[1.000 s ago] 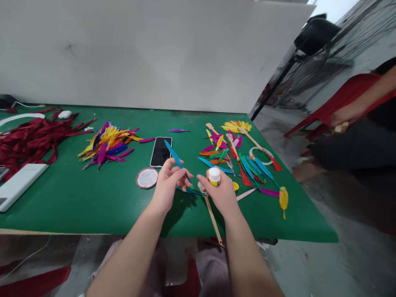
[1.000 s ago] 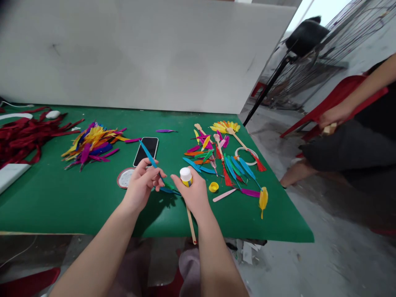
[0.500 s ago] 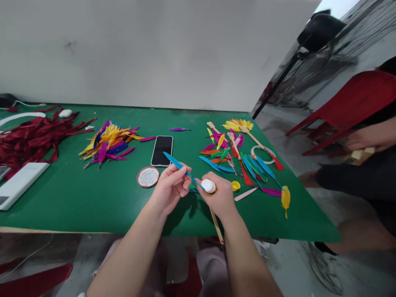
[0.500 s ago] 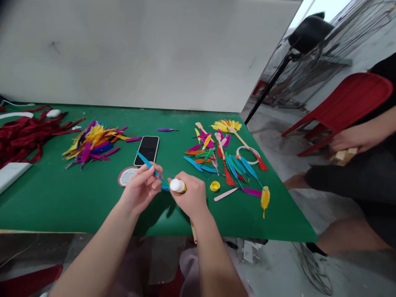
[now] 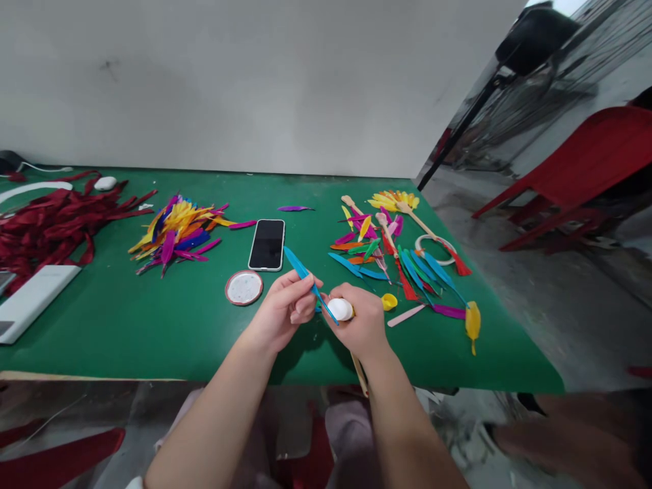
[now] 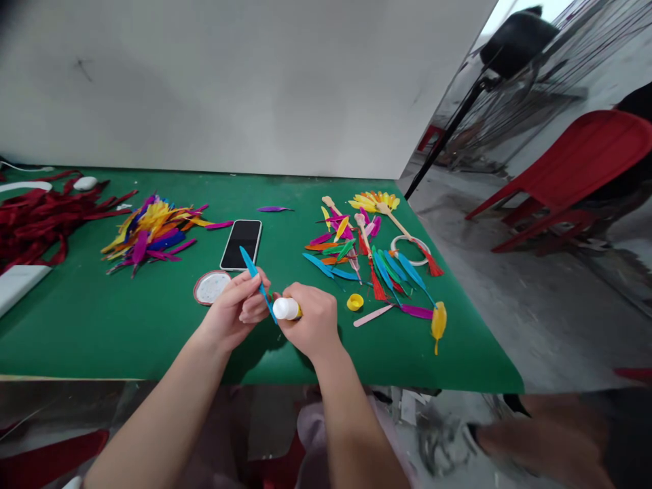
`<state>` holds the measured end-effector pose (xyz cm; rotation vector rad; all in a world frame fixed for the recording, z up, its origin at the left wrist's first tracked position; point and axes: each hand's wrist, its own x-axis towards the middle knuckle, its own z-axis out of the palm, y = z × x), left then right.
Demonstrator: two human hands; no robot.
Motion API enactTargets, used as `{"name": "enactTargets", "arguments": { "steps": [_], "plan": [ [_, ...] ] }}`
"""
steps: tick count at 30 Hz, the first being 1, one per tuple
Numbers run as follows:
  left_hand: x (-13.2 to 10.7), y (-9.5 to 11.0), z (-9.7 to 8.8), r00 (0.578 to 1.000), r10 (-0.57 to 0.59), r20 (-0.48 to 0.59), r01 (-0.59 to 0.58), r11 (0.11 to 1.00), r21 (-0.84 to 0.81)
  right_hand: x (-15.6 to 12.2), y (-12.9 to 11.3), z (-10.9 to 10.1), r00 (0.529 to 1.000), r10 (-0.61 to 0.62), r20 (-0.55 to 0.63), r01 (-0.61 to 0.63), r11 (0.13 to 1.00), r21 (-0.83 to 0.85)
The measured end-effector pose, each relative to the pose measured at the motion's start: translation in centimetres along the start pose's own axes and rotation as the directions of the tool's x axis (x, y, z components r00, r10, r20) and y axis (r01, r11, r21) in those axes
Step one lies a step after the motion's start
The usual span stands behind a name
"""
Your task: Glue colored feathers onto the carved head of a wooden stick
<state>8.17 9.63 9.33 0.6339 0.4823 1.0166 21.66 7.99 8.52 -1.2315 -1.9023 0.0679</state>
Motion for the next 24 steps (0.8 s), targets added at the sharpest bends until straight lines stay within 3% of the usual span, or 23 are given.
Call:
{"name": "enactTargets", "arguments": {
  "steps": [12, 15, 17, 19, 22, 24],
  "plan": [
    [0.2, -0.1, 0.2, 0.999, 0.024, -0.034, -0.023, 1.0, 0.007, -0.1, -0.2, 0.0, 0.999, 0.032, 0.008, -0.033, 0.996, 0.077],
    [0.1, 0.2, 0.0, 0.996, 0.076, -0.036, -0.077, 0.996, -0.043, -0.1, -0.2, -0.1, 0.991, 0.137, -0.007, -0.134, 0.978, 0.16],
    [0.0, 0.5, -0.2, 0.99, 0.125, -0.064, -0.129, 0.989, -0.065, 0.1, -0.1, -0.3, 0.954, 0.3, -0.006, -0.286, 0.916, 0.281],
    [-0.1, 0.8, -0.5, 0.979, 0.177, -0.1, -0.185, 0.98, -0.07, 0.2, 0.3, -0.6, 0.898, 0.439, 0.032, -0.396, 0.775, 0.492],
    [-0.3, 1.1, -1.0, 0.961, 0.259, -0.096, -0.259, 0.966, 0.015, 0.5, 0.9, -1.2, 0.871, 0.485, 0.085, -0.376, 0.545, 0.75],
    [-0.5, 1.2, -1.3, 0.952, 0.302, -0.046, -0.295, 0.949, 0.113, 0.7, 1.0, -1.6, 0.857, 0.505, 0.102, -0.374, 0.472, 0.799]
  ]
}}
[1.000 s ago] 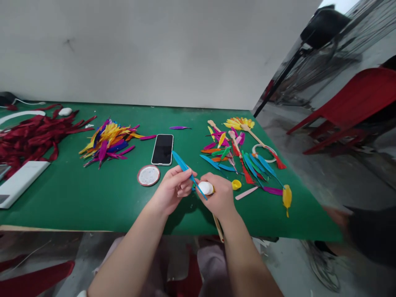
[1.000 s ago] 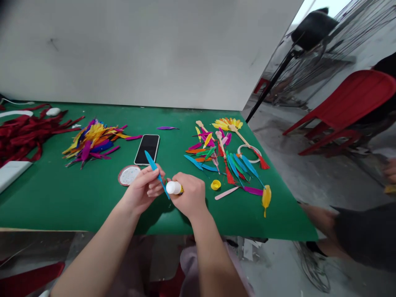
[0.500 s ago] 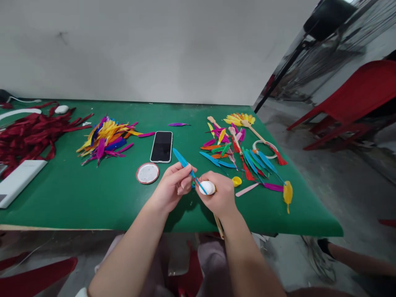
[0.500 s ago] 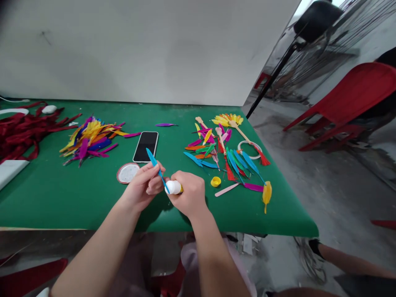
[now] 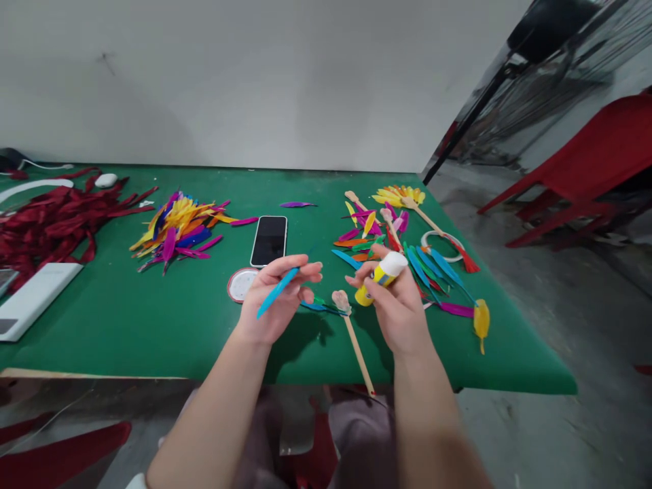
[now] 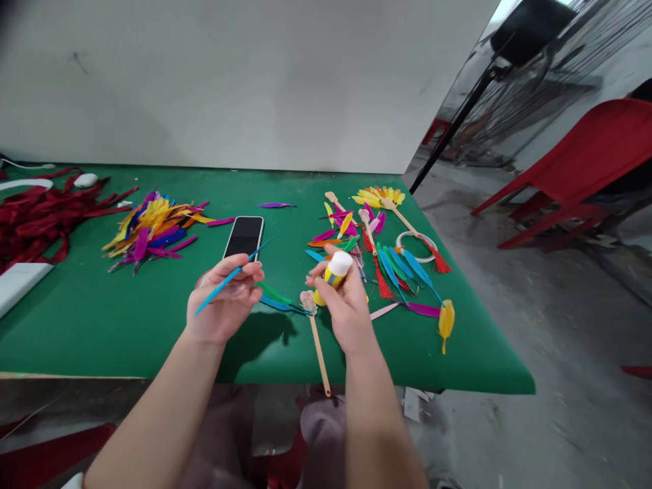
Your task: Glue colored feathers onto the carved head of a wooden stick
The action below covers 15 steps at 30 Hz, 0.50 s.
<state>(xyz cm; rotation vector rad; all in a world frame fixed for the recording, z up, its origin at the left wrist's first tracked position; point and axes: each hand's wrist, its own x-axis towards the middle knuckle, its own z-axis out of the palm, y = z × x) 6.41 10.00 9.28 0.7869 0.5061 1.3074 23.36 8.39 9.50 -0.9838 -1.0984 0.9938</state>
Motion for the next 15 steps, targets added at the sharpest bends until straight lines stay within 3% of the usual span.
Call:
{"name": "enactTargets", "arguments": {
  "steps": [5, 7, 9, 11, 15],
  "plan": [
    [0.0, -0.2, -0.3, 0.994, 0.094, 0.053, -0.097, 0.993, 0.066, -0.3, -1.1, -0.5, 0.989, 0.142, -0.029, -0.141, 0.99, 0.023],
    [0.2, -0.5, -0.4, 0.979, 0.198, 0.046, -0.202, 0.968, 0.15, -0.3, -1.3, -0.9, 0.99, 0.144, 0.006, -0.144, 0.989, 0.037],
    [0.3, -1.0, -0.6, 0.936, 0.342, 0.084, -0.35, 0.878, 0.327, -0.2, -1.4, -1.6, 0.991, 0.123, 0.042, -0.127, 0.986, 0.103],
    [0.3, -1.4, -0.7, 0.886, 0.42, 0.198, -0.458, 0.722, 0.519, -0.1, -1.6, -2.1, 0.99, 0.118, 0.08, -0.132, 0.968, 0.211],
    [0.1, -1.7, -0.6, 0.846, 0.343, 0.408, -0.532, 0.485, 0.694, -0.2, -1.9, -2.6, 0.978, 0.105, 0.18, -0.164, 0.919, 0.359]
  ]
}}
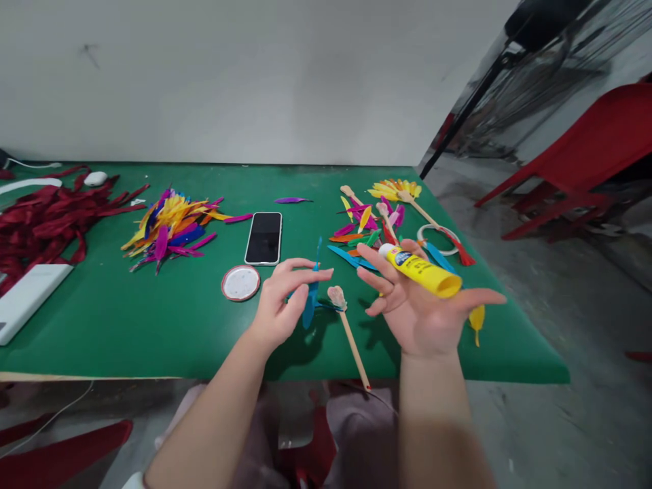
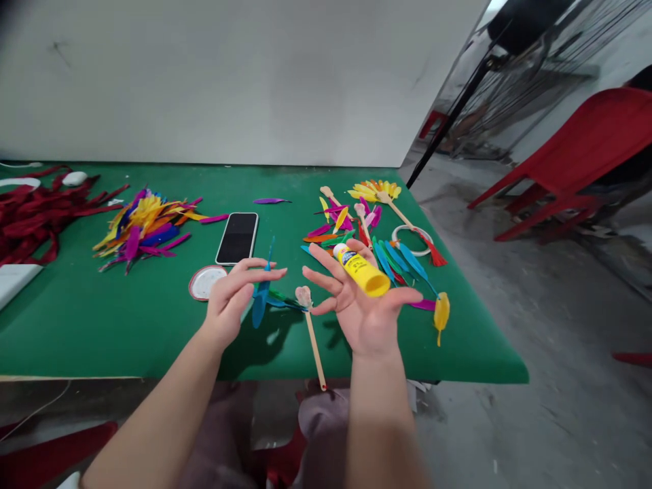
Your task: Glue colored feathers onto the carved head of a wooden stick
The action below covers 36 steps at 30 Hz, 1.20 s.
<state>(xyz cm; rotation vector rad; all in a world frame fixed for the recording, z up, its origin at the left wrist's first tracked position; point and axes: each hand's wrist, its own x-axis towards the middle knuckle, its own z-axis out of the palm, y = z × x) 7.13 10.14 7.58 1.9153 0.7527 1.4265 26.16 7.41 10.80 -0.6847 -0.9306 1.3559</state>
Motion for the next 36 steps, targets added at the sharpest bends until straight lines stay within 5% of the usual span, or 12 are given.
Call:
{"name": "enactTargets", "arguments": {
  "steps": [7, 17, 25, 28, 32, 36],
  "plan": [
    [0.3, 0.5, 0.7, 0.999, 0.033, 0.017, -0.035, 0.981, 0.193, -0.1, 0.7, -0.2, 0.99, -0.129, -0.053, 0.127, 0.991, -0.028],
    [0.0, 0.4, 1.5, 0.992, 0.12, 0.042, -0.127, 0.957, 0.262, -0.2, 1.1, 0.6, 0.994, -0.072, 0.083, 0.036, 0.928, 0.372],
    [0.0, 0.8, 1.8, 0.978, 0.208, 0.003, -0.183, 0.856, 0.483, -0.3, 1.0, 1.9, 0.988, -0.098, -0.117, 0.115, 0.982, 0.15],
    [0.1, 0.6, 1.5, 0.941, 0.337, 0.007, -0.264, 0.725, 0.636, -0.5, 1.4, 2.2, 0.934, -0.267, -0.236, 0.251, 0.963, -0.095],
    [-0.1, 0.6, 1.5, 0.879, 0.471, -0.081, -0.276, 0.639, 0.718, -0.7, 2.8, 3.3, 0.756, -0.568, -0.325, 0.399, 0.794, -0.46],
    [-0.3, 1.0, 1.6, 0.858, 0.499, -0.121, -0.267, 0.635, 0.724, -0.8, 3.7, 4.3, 0.714, -0.64, -0.284, 0.41, 0.711, -0.572]
  ]
}}
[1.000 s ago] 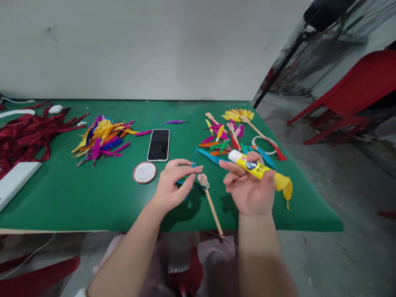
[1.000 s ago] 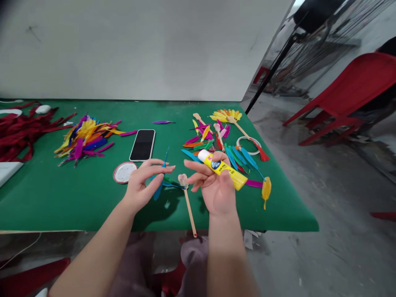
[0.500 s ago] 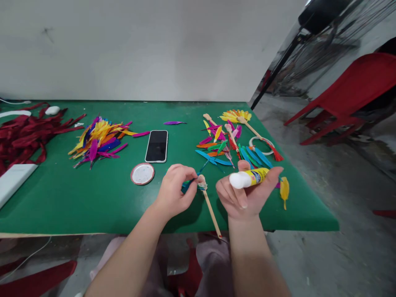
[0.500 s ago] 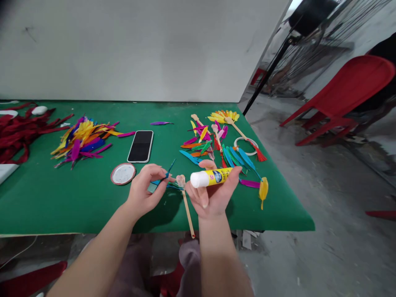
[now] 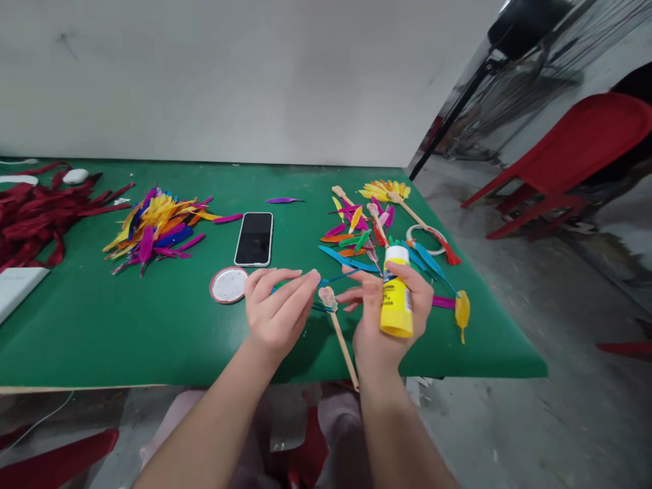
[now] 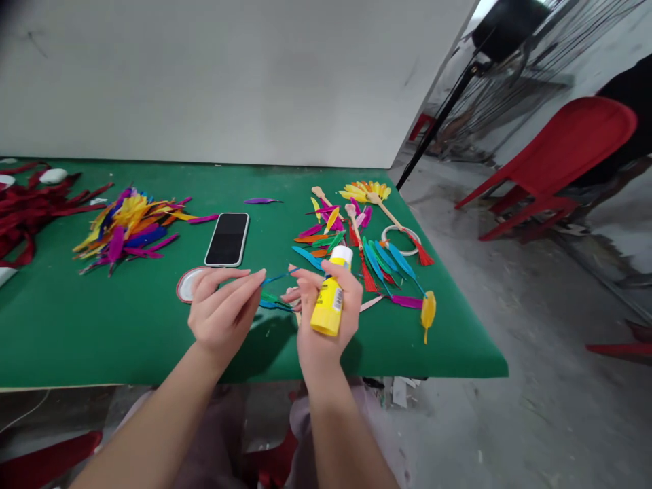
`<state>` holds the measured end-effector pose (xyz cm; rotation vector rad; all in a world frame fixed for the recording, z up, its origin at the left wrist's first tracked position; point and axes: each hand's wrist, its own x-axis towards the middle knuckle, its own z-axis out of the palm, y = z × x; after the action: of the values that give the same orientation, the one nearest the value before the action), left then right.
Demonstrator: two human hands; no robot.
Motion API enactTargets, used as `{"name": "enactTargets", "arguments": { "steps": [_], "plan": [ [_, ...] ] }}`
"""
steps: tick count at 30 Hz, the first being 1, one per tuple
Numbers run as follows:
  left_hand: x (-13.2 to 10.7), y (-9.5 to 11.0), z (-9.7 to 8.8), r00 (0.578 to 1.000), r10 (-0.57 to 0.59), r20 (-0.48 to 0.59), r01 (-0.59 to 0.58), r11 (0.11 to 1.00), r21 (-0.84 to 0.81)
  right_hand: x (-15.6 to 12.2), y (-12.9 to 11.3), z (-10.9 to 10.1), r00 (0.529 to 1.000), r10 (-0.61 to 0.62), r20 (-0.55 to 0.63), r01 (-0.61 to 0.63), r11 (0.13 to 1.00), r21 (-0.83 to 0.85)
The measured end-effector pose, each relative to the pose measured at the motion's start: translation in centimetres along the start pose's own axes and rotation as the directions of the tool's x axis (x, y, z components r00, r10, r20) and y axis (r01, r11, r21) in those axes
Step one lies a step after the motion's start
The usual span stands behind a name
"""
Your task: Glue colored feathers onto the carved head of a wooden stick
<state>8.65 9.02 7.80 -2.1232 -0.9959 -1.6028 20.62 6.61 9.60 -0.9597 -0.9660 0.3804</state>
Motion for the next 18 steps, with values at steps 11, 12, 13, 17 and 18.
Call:
{"name": "enactTargets", "arguments": {
  "steps": [11, 12, 13, 17, 18],
  "plan": [
    [-0.1, 0.3, 0.0, 0.999, 0.002, 0.046, 0.0, 0.999, -0.046, -0.1, -1.1, 0.5, 0.999, 0.048, -0.016, -0.049, 0.998, -0.039],
    [-0.1, 0.3, 0.1, 0.998, -0.004, 0.059, 0.007, 0.998, -0.056, -0.2, -1.0, 0.5, 0.999, 0.036, -0.01, -0.037, 0.999, -0.039],
    [-0.1, 0.3, 0.1, 0.998, -0.011, 0.07, 0.015, 0.998, -0.064, -0.2, -0.9, 0.5, 1.0, 0.028, -0.004, -0.028, 0.999, -0.037],
    [0.0, 0.4, 0.2, 0.995, -0.03, 0.095, 0.039, 0.995, -0.092, -0.4, -0.7, 0.4, 0.998, 0.041, 0.049, -0.041, 0.999, -0.011],
    [0.0, 0.4, 0.2, 0.995, -0.032, 0.097, 0.041, 0.994, -0.099, -0.5, -0.7, 0.4, 0.997, 0.043, 0.065, -0.043, 0.999, -0.001]
  ]
}}
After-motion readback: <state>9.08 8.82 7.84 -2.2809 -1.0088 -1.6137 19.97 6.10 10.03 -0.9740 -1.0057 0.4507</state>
